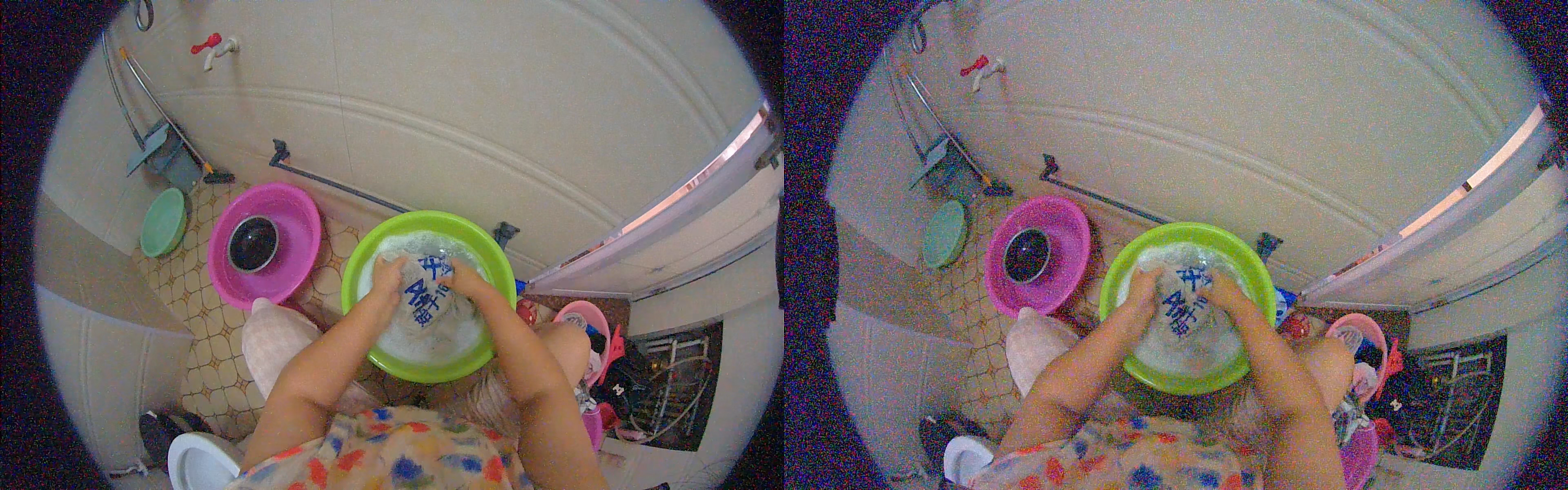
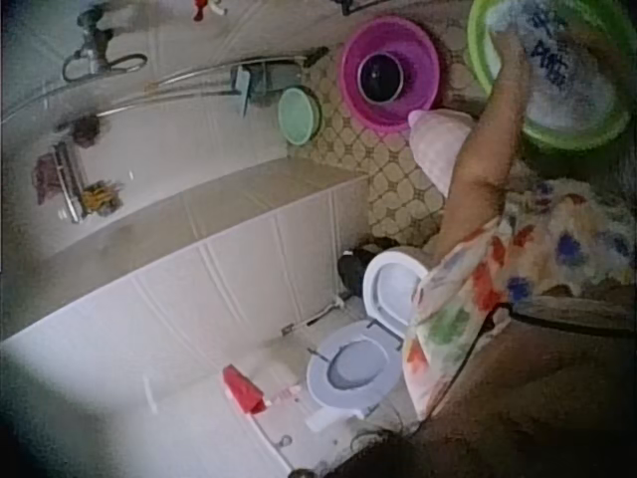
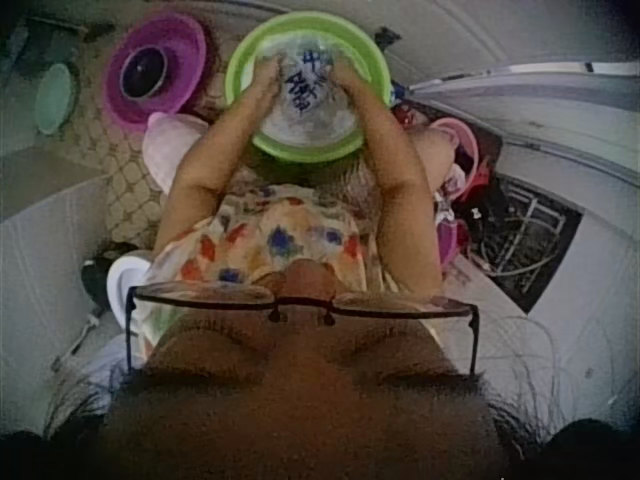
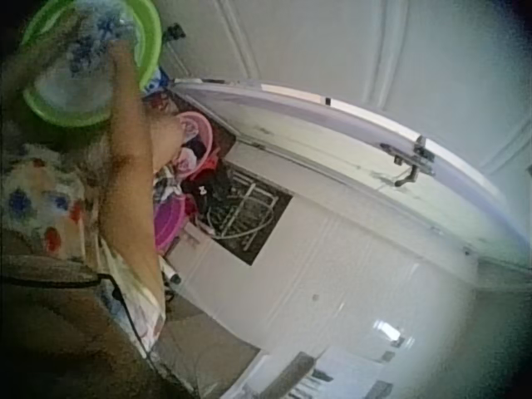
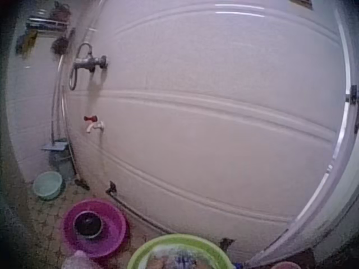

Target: The person washes clothing items in a basin of soapy water by hand, scrubbing and wringing the fabric.

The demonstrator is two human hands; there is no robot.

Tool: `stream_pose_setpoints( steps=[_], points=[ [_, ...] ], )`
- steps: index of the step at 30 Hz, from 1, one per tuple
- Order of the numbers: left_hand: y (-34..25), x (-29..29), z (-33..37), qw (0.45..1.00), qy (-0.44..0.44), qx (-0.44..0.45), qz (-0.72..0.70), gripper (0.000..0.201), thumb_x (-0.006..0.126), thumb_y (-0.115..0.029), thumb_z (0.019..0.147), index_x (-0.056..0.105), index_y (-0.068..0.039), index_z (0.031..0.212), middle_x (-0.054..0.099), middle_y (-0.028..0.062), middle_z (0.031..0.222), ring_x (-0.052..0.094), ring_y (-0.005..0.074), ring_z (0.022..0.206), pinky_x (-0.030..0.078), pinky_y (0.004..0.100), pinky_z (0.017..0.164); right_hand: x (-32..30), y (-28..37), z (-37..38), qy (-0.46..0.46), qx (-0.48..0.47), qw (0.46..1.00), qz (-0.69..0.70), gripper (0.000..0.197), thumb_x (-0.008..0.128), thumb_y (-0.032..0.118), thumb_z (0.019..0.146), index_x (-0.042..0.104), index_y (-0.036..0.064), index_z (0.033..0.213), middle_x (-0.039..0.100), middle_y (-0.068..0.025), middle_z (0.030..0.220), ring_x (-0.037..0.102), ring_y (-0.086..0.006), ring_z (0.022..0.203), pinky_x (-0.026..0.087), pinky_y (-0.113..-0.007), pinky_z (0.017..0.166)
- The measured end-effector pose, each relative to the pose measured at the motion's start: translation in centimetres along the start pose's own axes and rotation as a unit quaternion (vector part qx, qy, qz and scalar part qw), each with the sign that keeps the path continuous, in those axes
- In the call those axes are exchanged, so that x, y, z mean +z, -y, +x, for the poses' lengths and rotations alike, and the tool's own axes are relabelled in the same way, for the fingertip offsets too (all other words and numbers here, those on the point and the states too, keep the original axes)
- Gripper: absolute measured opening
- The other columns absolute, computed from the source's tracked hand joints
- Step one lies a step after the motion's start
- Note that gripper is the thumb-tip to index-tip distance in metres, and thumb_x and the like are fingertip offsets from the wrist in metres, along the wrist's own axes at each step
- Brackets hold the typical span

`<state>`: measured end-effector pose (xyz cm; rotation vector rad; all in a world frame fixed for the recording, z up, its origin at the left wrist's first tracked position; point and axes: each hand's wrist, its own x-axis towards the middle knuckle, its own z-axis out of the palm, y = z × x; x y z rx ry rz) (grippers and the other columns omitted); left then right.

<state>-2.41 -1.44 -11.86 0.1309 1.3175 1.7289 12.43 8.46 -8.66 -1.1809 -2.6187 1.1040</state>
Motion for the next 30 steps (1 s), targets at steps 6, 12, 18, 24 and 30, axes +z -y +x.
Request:
stream_pose_setpoints(
  steps=[6,12,18,24,30],
  points=[
    [-0.4,3.6,-3.3,0.997,-0.011,-0.070,-0.040,0.032,0.046,-0.018,0.080,0.040,-0.009,0.110,0.049,0.0115,0.102,0.050,0.0253,0.090,0.045,0.0393,0.073,2.6,-2.3,1.7,-0.019,0.164,0.986,-0.001,0.045,0.056,0.017,0.071,0.041,-0.0008,0.110,0.051,-0.0232,0.102,0.050,-0.0353,0.093,0.042,-0.039,0.076],
    [-1.6,3.7,-2.8,0.953,0.133,-0.220,-0.163,0.043,0.043,-0.044,0.081,0.044,-0.014,0.111,0.053,0.0087,0.098,0.053,0.0240,0.087,0.044,0.0388,0.074,4.8,2.3,0.0,-0.171,-0.029,0.964,0.202,0.032,0.055,0.021,0.073,0.046,0.0010,0.097,0.052,-0.0182,0.087,0.051,-0.0326,0.080,0.040,-0.038,0.072],
    [-2.9,2.9,-2.4,0.975,0.110,-0.180,-0.065,0.049,0.044,-0.054,0.076,0.052,-0.012,0.100,0.056,0.0085,0.088,0.053,0.0243,0.081,0.043,0.0392,0.070,2.2,8.8,-5.3,-0.153,-0.092,0.977,0.118,0.023,0.054,0.024,0.075,0.050,0.0020,0.081,0.052,-0.0176,0.077,0.051,-0.0302,0.070,0.039,-0.038,0.064],
    [-4.3,4.6,-5.7,0.979,0.073,-0.182,-0.058,0.043,0.040,-0.050,0.081,0.050,-0.010,0.094,0.055,0.0072,0.081,0.055,0.0202,0.069,0.045,0.0333,0.061,1.4,7.3,-4.5,-0.055,-0.070,0.994,0.068,0.031,0.043,0.033,0.081,0.051,0.0029,0.085,0.055,-0.0186,0.083,0.053,-0.0356,0.079,0.040,-0.045,0.069],
    [-5.2,6.3,-6.9,0.978,0.116,-0.154,-0.084,0.041,0.033,-0.045,0.086,0.048,-0.007,0.092,0.054,0.0080,0.084,0.053,0.0209,0.075,0.046,0.0356,0.067,-0.4,1.7,-0.8,-0.065,-0.005,0.994,0.082,0.041,0.038,0.036,0.083,0.050,0.0007,0.102,0.053,-0.0216,0.098,0.050,-0.0350,0.092,0.037,-0.041,0.081]
  ],
)
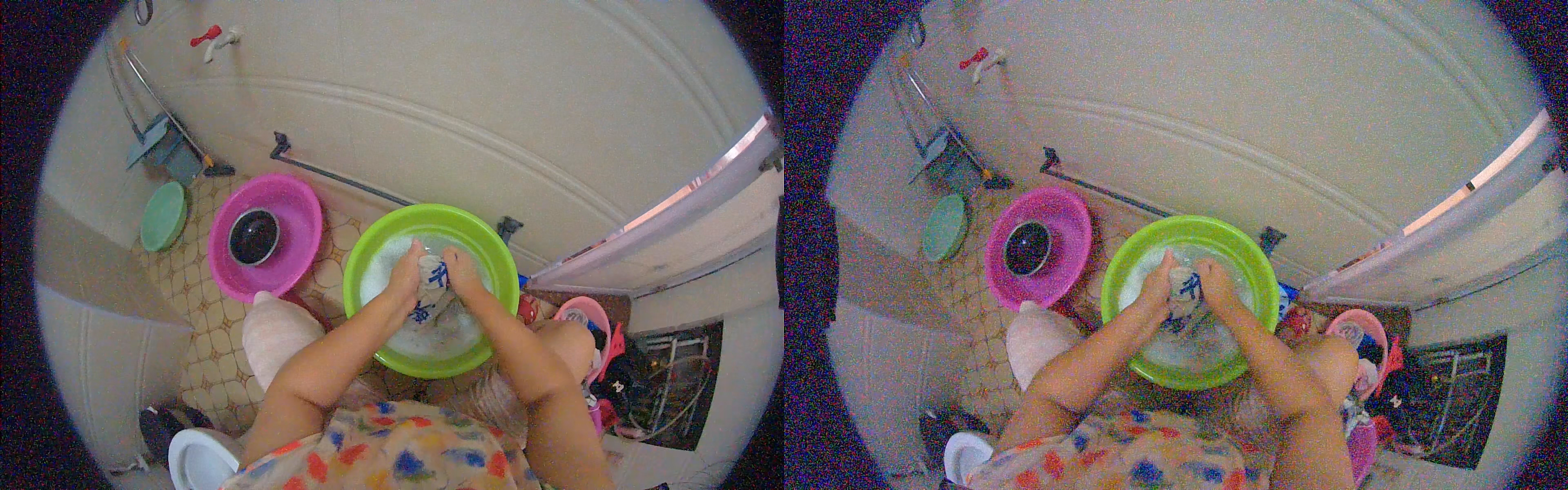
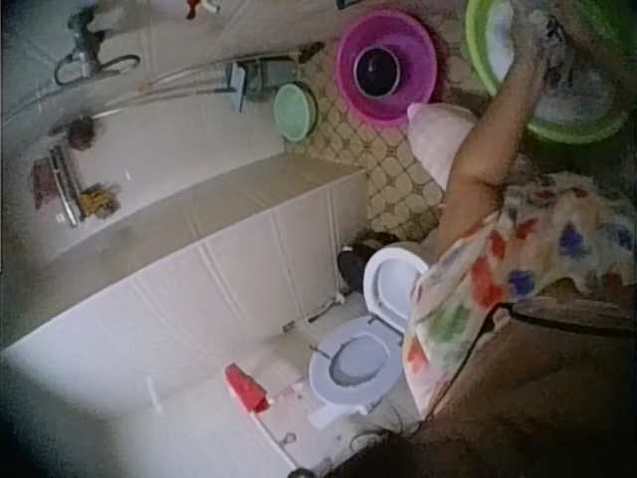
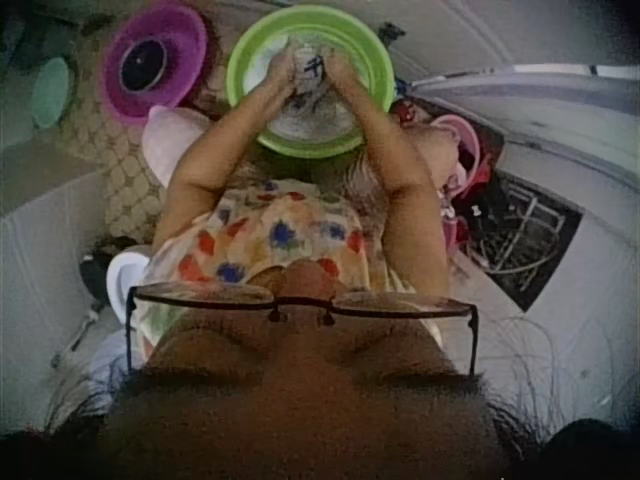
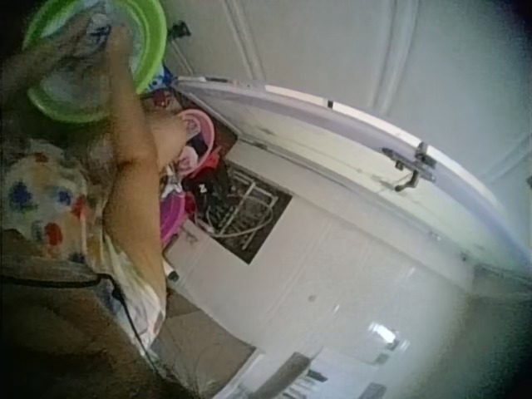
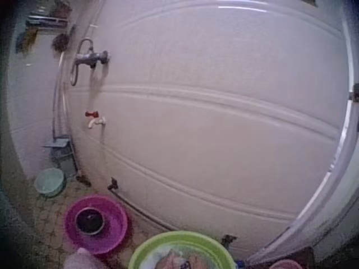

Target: The person washes clothing items in a basin of soapy water by hand, scrubbing and wringing the fabric.

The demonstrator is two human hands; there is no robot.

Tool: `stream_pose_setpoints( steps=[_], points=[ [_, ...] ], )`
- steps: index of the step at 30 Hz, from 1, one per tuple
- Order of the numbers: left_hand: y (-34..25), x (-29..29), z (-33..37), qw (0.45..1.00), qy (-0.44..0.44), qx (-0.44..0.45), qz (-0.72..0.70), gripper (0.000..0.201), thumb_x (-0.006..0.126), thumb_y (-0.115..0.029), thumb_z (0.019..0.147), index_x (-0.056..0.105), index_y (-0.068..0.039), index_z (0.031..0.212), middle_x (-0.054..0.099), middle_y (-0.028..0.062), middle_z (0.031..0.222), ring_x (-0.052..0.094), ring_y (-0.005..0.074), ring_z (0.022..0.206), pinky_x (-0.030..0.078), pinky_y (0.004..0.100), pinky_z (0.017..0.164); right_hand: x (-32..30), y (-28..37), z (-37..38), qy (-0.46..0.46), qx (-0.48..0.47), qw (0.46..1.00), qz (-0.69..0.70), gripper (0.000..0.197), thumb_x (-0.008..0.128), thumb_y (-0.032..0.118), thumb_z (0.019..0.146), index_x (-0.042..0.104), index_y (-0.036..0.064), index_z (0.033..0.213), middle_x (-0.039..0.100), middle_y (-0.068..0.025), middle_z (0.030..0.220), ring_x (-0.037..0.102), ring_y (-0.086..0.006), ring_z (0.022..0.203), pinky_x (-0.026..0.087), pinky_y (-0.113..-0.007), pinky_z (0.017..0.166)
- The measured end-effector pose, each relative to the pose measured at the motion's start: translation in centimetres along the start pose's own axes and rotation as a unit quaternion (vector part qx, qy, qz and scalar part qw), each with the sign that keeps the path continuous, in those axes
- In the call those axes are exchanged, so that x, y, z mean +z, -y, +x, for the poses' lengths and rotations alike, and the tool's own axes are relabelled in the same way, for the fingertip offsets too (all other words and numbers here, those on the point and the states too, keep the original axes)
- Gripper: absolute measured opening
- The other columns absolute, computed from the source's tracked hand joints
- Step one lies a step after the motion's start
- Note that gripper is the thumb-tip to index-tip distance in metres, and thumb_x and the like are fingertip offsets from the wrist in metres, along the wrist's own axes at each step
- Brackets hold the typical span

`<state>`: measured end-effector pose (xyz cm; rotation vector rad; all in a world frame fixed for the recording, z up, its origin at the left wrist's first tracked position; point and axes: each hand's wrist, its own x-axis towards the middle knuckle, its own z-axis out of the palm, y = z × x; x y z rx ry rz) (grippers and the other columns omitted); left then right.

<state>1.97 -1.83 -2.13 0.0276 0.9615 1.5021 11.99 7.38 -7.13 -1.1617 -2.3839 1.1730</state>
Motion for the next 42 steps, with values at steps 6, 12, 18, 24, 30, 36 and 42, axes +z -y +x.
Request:
stream_pose_setpoints(
  steps=[6,12,18,24,30,36,42],
  points=[
    [-2.2,-3.3,1.5,0.993,-0.022,0.099,-0.056,0.037,0.032,-0.043,0.087,0.043,-0.011,0.073,0.049,0.0060,0.073,0.050,0.0178,0.071,0.042,0.0346,0.067,-2.1,0.7,-0.7,-0.009,0.062,0.982,0.179,0.047,0.035,0.042,0.085,0.051,-0.0004,0.099,0.052,-0.0135,0.098,0.048,-0.0234,0.091,0.036,-0.033,0.082],
    [-4.6,-4.1,0.1,0.987,0.004,0.162,-0.010,0.044,0.029,-0.043,0.087,0.051,-0.005,0.094,0.054,0.0107,0.089,0.052,0.0216,0.083,0.041,0.0354,0.077,-4.6,-2.5,-1.1,0.183,0.122,0.941,0.257,0.035,0.043,0.036,0.084,0.055,0.0037,0.089,0.056,-0.0050,0.089,0.050,-0.0139,0.083,0.040,-0.029,0.076],
    [-4.1,-6.1,1.1,0.989,0.017,0.110,0.098,0.033,0.034,-0.024,0.087,0.046,-0.002,0.109,0.054,0.0115,0.099,0.051,0.0219,0.091,0.038,0.0347,0.083,-5.1,-1.7,-1.4,0.042,0.072,0.897,0.433,0.028,0.046,0.031,0.083,0.048,0.0063,0.098,0.052,-0.0027,0.089,0.049,-0.0135,0.081,0.039,-0.028,0.074],
    [-2.6,-6.1,-0.1,0.559,-0.042,0.341,0.755,0.055,0.061,-0.012,0.068,0.039,-0.010,0.119,0.047,0.0141,0.112,0.041,0.0248,0.106,0.033,0.0345,0.089,-6.5,1.0,-2.0,0.065,0.036,0.886,0.457,0.018,0.049,0.027,0.082,0.049,0.0093,0.086,0.050,0.0009,0.080,0.048,-0.0097,0.075,0.040,-0.026,0.069],
    [-1.9,-1.8,-1.4,0.768,0.167,0.249,0.566,0.061,0.069,-0.024,0.064,0.041,-0.009,0.116,0.050,0.0126,0.108,0.047,0.0263,0.099,0.038,0.0342,0.084,-5.6,2.2,-2.6,0.153,-0.002,0.926,0.344,0.014,0.055,0.023,0.079,0.049,0.0104,0.079,0.048,0.0035,0.075,0.044,-0.0066,0.070,0.037,-0.021,0.064],
    [-4.3,-0.1,-2.8,0.806,0.087,0.154,0.565,0.036,0.061,-0.027,0.073,0.053,-0.001,0.097,0.058,0.0087,0.085,0.055,0.0154,0.072,0.044,0.0271,0.066,-5.1,3.1,-2.5,0.098,-0.001,0.956,0.278,0.019,0.059,0.022,0.076,0.053,0.0093,0.089,0.052,0.0007,0.080,0.047,-0.0092,0.073,0.039,-0.023,0.067],
    [-7.0,0.2,-4.2,0.974,0.049,0.178,0.133,0.029,0.056,-0.025,0.078,0.053,-0.002,0.096,0.058,0.0066,0.085,0.056,0.0162,0.071,0.046,0.0283,0.065,-4.1,-1.0,-1.7,0.206,-0.089,0.972,0.068,0.039,0.061,0.025,0.074,0.051,0.0061,0.107,0.055,-0.0055,0.096,0.050,-0.0154,0.088,0.040,-0.028,0.077]
  ],
)
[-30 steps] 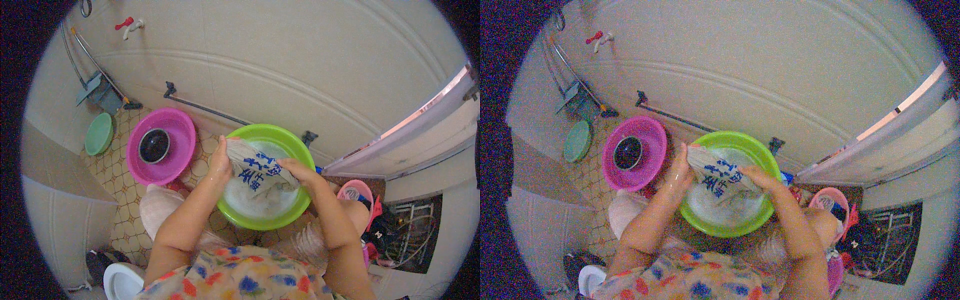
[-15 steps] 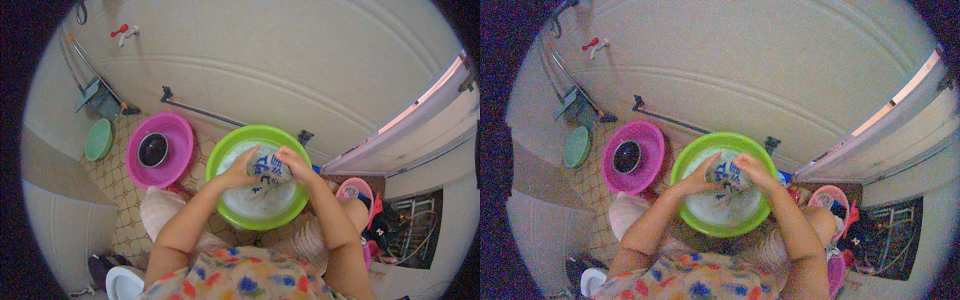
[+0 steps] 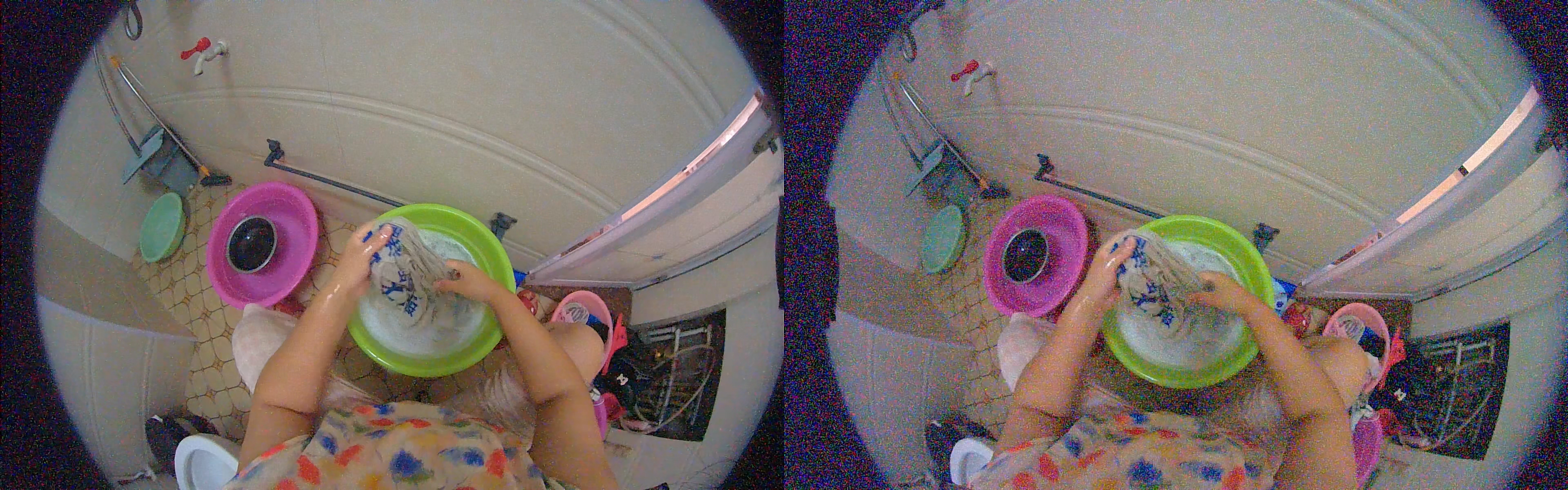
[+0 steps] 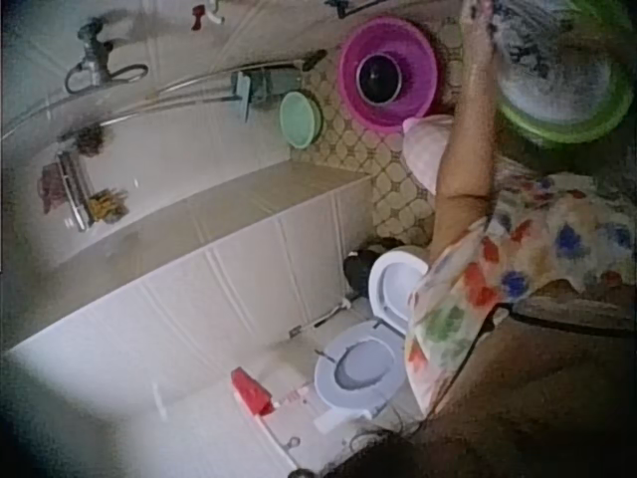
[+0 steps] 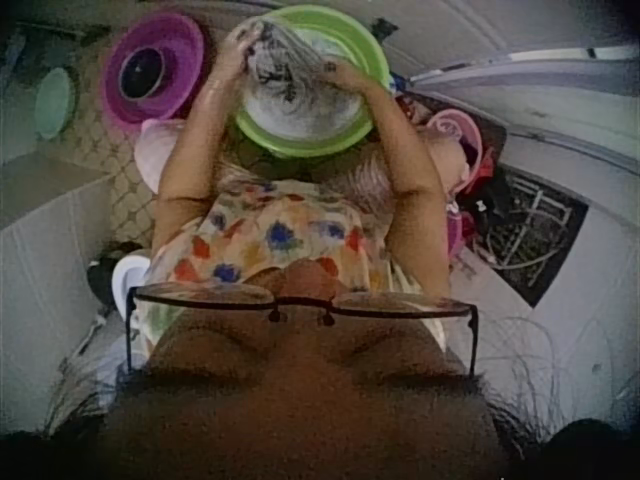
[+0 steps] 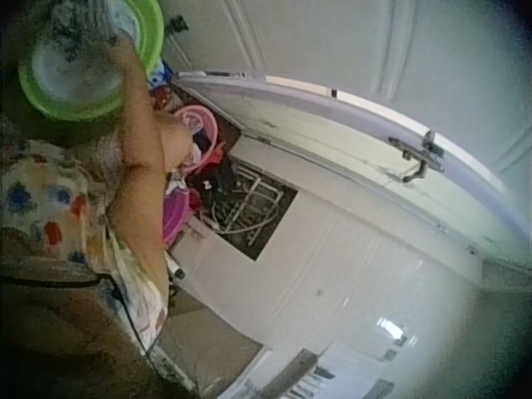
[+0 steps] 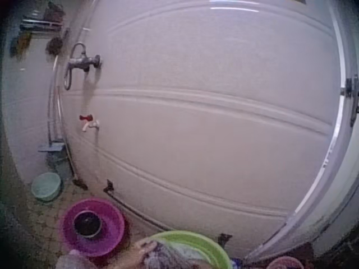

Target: The person washes clothing items in a basin of soapy water by hand, scrubbing and wringing the fabric.

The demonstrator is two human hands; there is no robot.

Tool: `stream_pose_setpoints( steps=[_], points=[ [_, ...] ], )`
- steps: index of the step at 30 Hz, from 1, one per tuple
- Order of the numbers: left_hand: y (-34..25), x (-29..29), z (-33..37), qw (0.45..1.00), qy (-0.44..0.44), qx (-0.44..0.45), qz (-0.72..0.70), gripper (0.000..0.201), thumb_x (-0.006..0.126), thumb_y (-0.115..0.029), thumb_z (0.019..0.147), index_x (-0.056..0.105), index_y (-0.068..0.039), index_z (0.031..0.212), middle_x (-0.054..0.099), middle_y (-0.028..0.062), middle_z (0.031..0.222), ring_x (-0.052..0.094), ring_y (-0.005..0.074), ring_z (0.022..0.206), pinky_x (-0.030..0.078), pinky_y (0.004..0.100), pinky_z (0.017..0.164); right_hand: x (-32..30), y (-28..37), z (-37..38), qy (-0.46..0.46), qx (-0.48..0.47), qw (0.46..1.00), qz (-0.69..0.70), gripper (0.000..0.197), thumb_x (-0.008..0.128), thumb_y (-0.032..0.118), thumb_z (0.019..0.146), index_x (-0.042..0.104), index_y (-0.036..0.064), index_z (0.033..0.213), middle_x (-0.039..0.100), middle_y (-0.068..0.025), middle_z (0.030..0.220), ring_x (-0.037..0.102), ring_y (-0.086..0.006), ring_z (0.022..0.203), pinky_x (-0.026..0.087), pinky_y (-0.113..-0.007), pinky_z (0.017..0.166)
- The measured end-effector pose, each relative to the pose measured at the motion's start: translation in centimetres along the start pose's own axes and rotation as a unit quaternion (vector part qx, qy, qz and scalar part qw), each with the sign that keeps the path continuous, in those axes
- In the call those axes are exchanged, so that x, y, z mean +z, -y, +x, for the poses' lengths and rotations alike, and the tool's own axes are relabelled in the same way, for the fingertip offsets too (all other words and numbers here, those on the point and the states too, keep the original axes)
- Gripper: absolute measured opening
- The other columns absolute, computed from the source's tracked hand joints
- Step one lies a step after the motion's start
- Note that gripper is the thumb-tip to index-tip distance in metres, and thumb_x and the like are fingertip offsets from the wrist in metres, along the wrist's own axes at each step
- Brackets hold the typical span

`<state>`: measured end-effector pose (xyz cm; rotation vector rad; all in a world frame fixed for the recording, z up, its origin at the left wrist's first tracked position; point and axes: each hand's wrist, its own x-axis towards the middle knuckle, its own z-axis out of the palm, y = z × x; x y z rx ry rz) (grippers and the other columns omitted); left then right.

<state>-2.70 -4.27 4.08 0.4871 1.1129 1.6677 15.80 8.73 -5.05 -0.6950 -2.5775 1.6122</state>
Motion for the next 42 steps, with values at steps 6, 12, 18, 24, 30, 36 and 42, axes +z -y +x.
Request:
stream_pose_setpoints(
  steps=[6,12,18,24,30,36,42],
  points=[
    [0.9,-2.5,1.6,0.998,-0.043,-0.039,0.014,0.026,0.049,-0.026,0.083,0.054,-0.002,0.094,0.059,0.0059,0.083,0.056,0.0148,0.072,0.046,0.0283,0.065,1.2,-1.9,-0.6,-0.110,0.080,0.983,0.127,0.039,0.055,0.029,0.078,0.050,0.0017,0.106,0.054,-0.0063,0.101,0.050,-0.0170,0.090,0.039,-0.030,0.079],
    [3.2,-3.6,1.5,0.990,-0.006,-0.126,0.064,0.029,0.048,-0.029,0.083,0.054,-0.002,0.092,0.058,0.0061,0.085,0.055,0.0140,0.074,0.044,0.0274,0.067,1.2,3.6,-2.5,-0.075,0.105,0.902,0.411,0.040,0.050,0.033,0.080,0.049,0.0025,0.107,0.054,-0.0071,0.102,0.051,-0.0182,0.092,0.041,-0.034,0.080],
    [8.4,-5.2,4.1,0.906,-0.079,0.027,0.414,0.033,0.049,-0.007,0.073,0.048,-0.013,0.105,0.052,0.0136,0.093,0.052,0.0238,0.081,0.043,0.0310,0.071,0.8,0.5,0.5,-0.211,0.161,0.852,0.451,0.035,0.048,0.028,0.082,0.049,0.0031,0.106,0.054,-0.0103,0.103,0.051,-0.0225,0.093,0.040,-0.036,0.081],
    [12.4,-6.0,4.7,0.772,-0.019,0.091,0.629,0.045,0.048,0.002,0.066,0.052,-0.019,0.106,0.046,0.0197,0.102,0.047,0.0326,0.092,0.039,0.0373,0.081,3.5,-2.9,3.6,-0.278,0.085,0.955,-0.063,0.036,0.051,0.020,0.077,0.047,0.0041,0.108,0.052,-0.0190,0.102,0.050,-0.0321,0.095,0.039,-0.037,0.082],
    [14.7,-6.8,5.8,0.859,-0.060,-0.009,0.508,0.037,0.045,-0.003,0.070,0.052,-0.014,0.105,0.050,0.0173,0.102,0.050,0.0286,0.091,0.040,0.0365,0.079,5.1,-4.3,5.2,-0.147,0.078,0.955,-0.244,0.038,0.053,0.017,0.074,0.046,0.0047,0.109,0.051,-0.0211,0.103,0.048,-0.0346,0.096,0.038,-0.039,0.083],
    [14.6,-2.8,7.2,0.987,-0.104,-0.100,0.070,0.033,0.042,-0.028,0.080,0.050,-0.008,0.104,0.053,0.0111,0.099,0.052,0.0216,0.085,0.042,0.0354,0.074,6.6,-6.9,7.4,-0.397,0.067,0.914,-0.045,0.027,0.054,0.019,0.073,0.050,0.0026,0.094,0.053,-0.0182,0.093,0.050,-0.0327,0.087,0.040,-0.038,0.076],
    [20.1,-11.4,10.1,0.947,0.198,-0.170,-0.188,0.040,0.039,-0.041,0.084,0.051,-0.006,0.100,0.055,0.0111,0.091,0.052,0.0224,0.085,0.043,0.0342,0.072,7.7,5.2,3.8,-0.275,-0.123,0.941,-0.156,0.019,0.052,0.020,0.074,0.049,0.0014,0.077,0.050,-0.0173,0.077,0.048,-0.0332,0.073,0.039,-0.038,0.066]
  ],
)
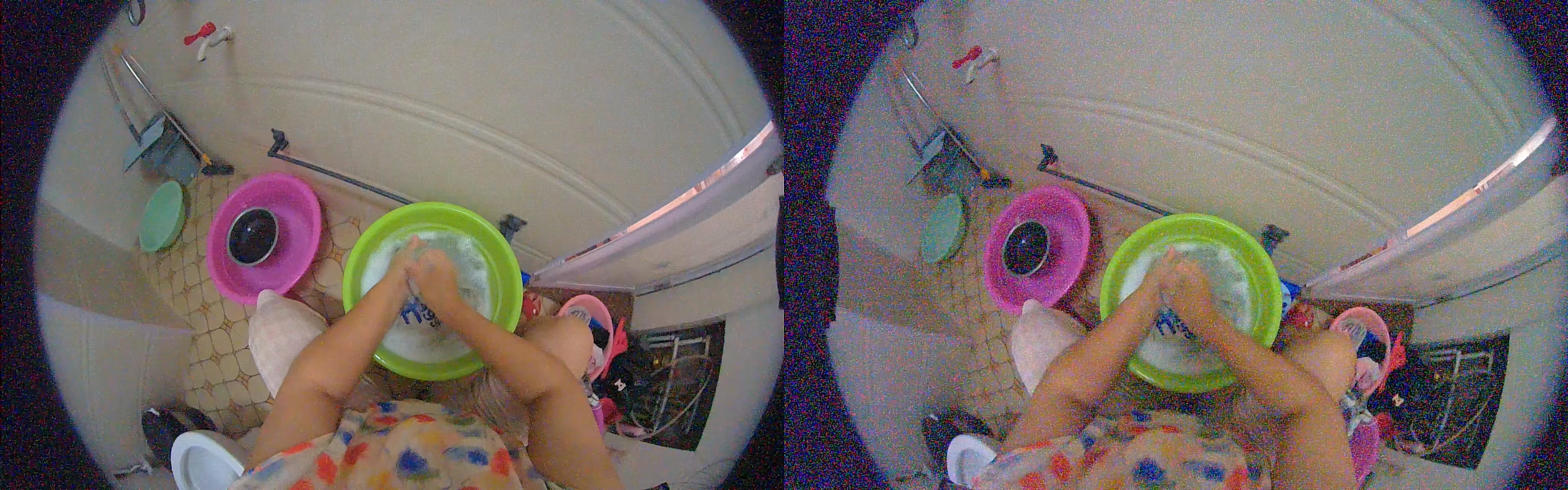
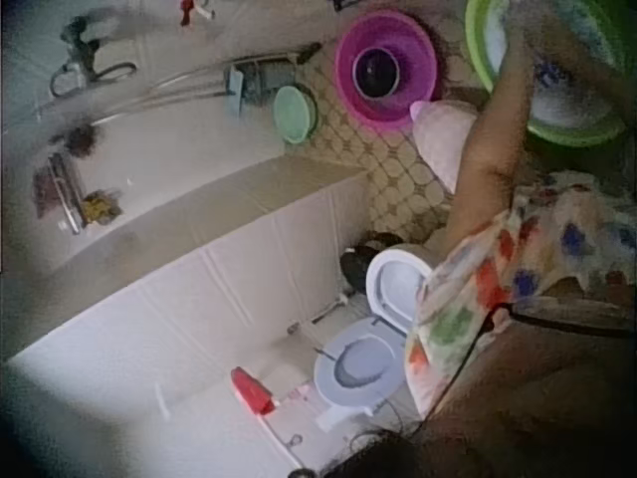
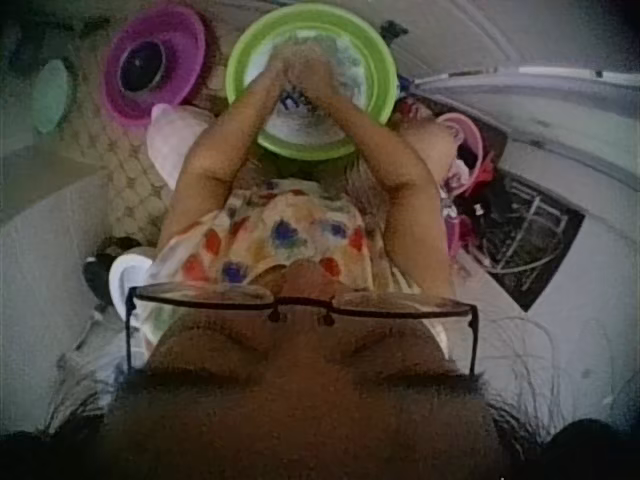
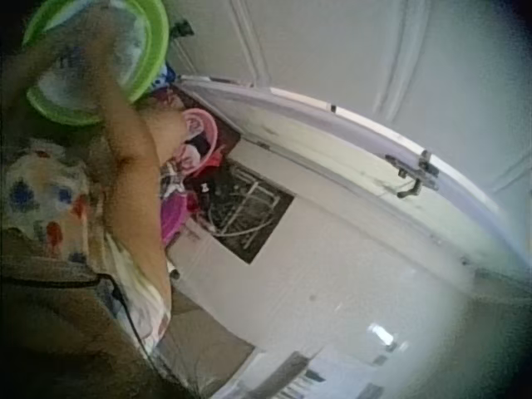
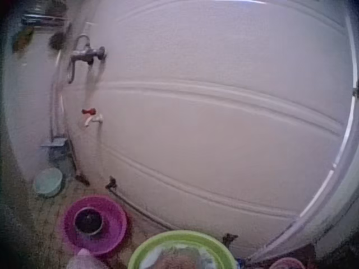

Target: The person washes clothing items in a basin of soapy water by hand, scrubbing and wringing the fabric.

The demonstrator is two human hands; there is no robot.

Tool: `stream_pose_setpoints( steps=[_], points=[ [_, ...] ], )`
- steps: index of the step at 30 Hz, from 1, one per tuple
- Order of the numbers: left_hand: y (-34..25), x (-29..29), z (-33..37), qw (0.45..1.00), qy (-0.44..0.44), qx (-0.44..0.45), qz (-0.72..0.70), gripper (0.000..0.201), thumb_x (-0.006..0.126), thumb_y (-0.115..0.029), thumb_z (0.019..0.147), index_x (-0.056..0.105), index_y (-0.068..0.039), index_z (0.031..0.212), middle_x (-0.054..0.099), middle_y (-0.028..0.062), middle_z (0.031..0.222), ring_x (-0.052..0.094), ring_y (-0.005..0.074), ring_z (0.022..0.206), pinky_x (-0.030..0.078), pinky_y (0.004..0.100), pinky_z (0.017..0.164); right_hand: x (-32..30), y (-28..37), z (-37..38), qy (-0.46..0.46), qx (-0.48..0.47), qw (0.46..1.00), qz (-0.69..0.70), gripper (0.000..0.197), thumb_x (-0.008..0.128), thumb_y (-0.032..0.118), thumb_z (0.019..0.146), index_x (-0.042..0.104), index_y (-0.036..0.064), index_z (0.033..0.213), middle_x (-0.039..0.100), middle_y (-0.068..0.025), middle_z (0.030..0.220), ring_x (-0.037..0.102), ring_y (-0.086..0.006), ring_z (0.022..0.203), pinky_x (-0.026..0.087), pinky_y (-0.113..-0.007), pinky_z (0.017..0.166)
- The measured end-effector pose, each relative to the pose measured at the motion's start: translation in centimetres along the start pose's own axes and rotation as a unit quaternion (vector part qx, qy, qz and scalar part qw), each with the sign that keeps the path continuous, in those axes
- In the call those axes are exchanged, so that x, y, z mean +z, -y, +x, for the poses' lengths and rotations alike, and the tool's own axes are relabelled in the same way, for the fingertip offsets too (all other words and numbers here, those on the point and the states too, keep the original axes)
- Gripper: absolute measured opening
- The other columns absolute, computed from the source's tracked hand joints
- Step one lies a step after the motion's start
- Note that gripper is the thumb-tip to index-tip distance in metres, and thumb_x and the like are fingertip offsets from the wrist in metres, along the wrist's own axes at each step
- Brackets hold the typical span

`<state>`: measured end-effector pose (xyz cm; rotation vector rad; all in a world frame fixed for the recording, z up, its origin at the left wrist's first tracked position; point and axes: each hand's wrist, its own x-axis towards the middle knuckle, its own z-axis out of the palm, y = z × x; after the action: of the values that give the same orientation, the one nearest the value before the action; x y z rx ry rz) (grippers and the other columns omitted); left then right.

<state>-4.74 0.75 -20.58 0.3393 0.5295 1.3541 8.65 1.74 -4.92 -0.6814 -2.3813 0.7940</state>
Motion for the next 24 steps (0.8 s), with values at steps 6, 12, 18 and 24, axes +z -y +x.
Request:
stream_pose_setpoints(
  steps=[6,12,18,24],
  points=[
    [-1.0,11.0,-2.2,0.968,-0.183,0.023,0.170,0.040,0.034,-0.038,0.086,0.050,-0.006,0.102,0.056,0.0104,0.095,0.052,0.0231,0.087,0.041,0.0359,0.079,-0.5,0.2,-0.1,0.034,0.017,0.999,-0.031,0.021,0.049,0.022,0.077,0.051,0.0028,0.084,0.051,-0.0169,0.081,0.049,-0.0343,0.078,0.039,-0.041,0.068],
    [-2.4,17.1,-2.8,0.961,-0.273,0.018,0.044,0.036,0.041,-0.038,0.083,0.048,-0.007,0.101,0.055,0.0084,0.088,0.052,0.0211,0.082,0.042,0.0320,0.071,-1.6,-6.7,1.9,0.006,0.087,0.983,-0.159,0.022,0.049,0.022,0.077,0.051,0.0015,0.085,0.052,-0.0183,0.083,0.050,-0.0349,0.076,0.040,-0.042,0.064],
    [-2.2,11.4,-2.2,0.858,-0.359,0.048,0.365,0.022,0.042,-0.007,0.076,0.048,-0.012,0.097,0.054,0.0099,0.082,0.052,0.0200,0.070,0.044,0.0318,0.059,-1.3,-8.2,1.2,-0.028,0.175,0.984,-0.026,0.031,0.058,0.028,0.072,0.050,0.0016,0.086,0.054,-0.0182,0.087,0.051,-0.0360,0.079,0.040,-0.039,0.070],
    [-2.1,10.5,-2.5,0.921,-0.359,0.057,0.138,0.023,0.045,-0.010,0.075,0.045,-0.016,0.096,0.052,0.0106,0.082,0.050,0.0221,0.068,0.043,0.0372,0.057,0.5,-10.8,-0.7,0.143,0.175,0.974,0.019,0.041,0.064,0.025,0.065,0.047,0.0003,0.093,0.055,-0.0187,0.082,0.053,-0.0312,0.082,0.041,-0.038,0.074]
  ],
)
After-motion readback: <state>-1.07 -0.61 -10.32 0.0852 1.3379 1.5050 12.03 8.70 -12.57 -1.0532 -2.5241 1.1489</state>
